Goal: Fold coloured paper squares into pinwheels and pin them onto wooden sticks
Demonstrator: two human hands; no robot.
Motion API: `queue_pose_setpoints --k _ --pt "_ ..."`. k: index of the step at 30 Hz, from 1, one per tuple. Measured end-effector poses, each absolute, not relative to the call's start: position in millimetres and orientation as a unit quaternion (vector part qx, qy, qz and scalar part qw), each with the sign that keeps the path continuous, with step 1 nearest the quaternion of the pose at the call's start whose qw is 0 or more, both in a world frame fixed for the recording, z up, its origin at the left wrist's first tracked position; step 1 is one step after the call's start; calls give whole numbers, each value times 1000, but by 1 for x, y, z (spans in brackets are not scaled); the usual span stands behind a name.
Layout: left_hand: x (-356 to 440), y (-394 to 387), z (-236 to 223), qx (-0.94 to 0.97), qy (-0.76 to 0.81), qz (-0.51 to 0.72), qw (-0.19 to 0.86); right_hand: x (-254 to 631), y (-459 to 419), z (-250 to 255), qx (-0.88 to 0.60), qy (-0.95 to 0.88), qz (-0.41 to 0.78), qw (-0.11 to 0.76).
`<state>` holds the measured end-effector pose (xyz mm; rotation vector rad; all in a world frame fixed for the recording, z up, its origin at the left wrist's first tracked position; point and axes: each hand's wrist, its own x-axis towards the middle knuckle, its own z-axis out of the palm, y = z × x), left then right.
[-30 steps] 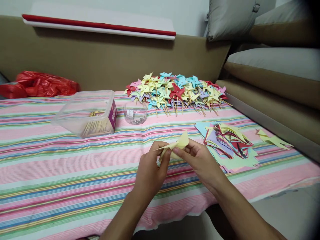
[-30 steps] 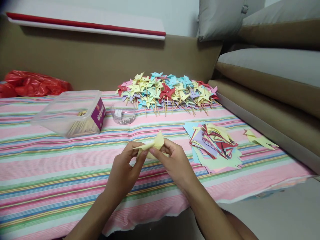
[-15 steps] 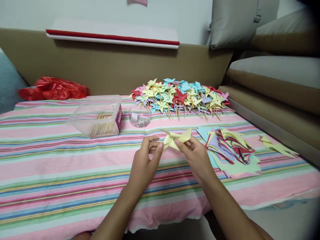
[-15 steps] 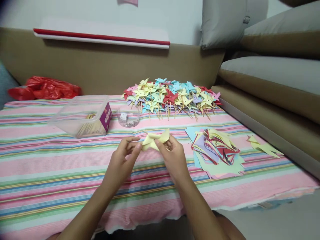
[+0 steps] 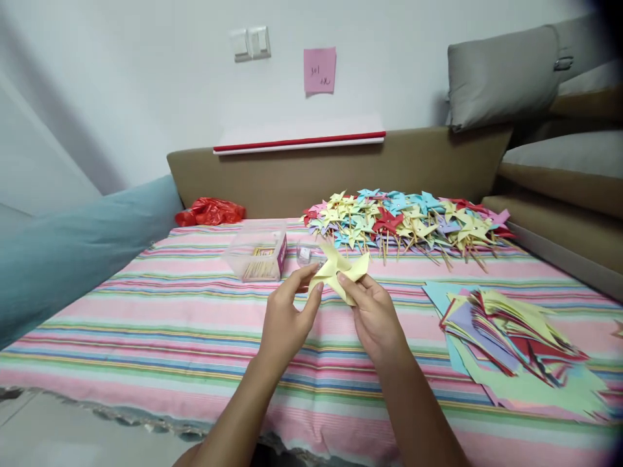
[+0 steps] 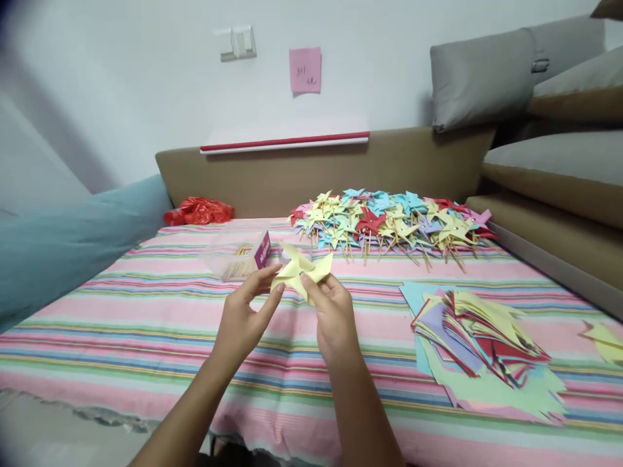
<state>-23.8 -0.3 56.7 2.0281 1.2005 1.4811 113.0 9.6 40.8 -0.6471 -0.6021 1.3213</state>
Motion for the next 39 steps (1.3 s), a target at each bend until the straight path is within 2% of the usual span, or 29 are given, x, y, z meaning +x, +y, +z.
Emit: queue_pose_setpoints --k 7,17,25,28,34,39 --pt "-4 11 55 675 452 558 171 121 14 42 -302 -278 587 698" --pt "1 15 48 654 477 565 161 117 15 36 -377 -346 507 694" --pt "-25 17 51 616 482 559 274 100 15 36 -396 -399 498 660" --pt "-28 15 52 617 483 564 258 96 15 35 -378 -402 502 666" --pt "-15 7 54 644 497 562 150 99 14 39 -383 -364 506 682" --pt "-34 8 74 682 471 542 141 108 12 46 -369 -312 528 699"
